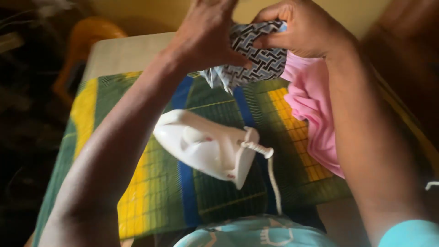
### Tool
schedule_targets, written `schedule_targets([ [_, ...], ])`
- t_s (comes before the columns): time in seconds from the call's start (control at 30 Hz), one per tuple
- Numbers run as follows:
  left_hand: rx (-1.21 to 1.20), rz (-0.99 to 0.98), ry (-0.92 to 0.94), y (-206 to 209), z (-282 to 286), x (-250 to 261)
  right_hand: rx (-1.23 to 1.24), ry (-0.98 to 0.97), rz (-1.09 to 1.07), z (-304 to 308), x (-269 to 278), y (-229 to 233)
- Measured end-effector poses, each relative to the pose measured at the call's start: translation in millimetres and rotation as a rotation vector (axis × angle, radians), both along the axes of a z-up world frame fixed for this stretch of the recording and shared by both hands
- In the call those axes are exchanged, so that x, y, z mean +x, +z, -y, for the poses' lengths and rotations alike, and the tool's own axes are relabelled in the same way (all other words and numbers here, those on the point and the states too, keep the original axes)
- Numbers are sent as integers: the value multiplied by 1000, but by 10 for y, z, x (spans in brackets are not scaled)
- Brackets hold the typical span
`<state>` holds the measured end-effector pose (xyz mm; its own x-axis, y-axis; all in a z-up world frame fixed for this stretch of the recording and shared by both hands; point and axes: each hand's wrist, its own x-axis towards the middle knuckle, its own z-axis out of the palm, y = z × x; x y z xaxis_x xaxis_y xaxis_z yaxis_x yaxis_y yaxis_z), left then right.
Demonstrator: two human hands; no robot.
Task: Ironing pieces of patterned and solid colored cloth and clothing on an ironing board.
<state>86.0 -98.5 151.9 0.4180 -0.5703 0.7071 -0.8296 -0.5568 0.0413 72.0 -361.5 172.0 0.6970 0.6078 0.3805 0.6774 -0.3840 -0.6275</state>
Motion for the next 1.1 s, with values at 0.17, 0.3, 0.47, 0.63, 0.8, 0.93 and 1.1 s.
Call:
schedule_targets([
  [0.17,208,-429,-62,-4,557,335,-34,-176,93,600,64,-154],
  [0.3,-39,-466,-324,-240,834,893,328,-267,86,1077,360,-581],
  [0.47,-328,-726,-189,-272,1165,1154,893,-186,-159,1246,654,-918],
  [0.63,-362,-937,-286,-454,1409,1480,905,-119,-642,1276,536,-908],
  [0.8,-601,-1178,-170,-676,1761,1527,923,-349,-499,1532,820,-1113],
  [0.93,-514,-1257,14,-849,1885,1521,618,-704,-488,1914,997,-1431],
  [1.1,-290,-1299,-105,-1096,2078,1696,218,-880,-412,2083,895,-1398],
])
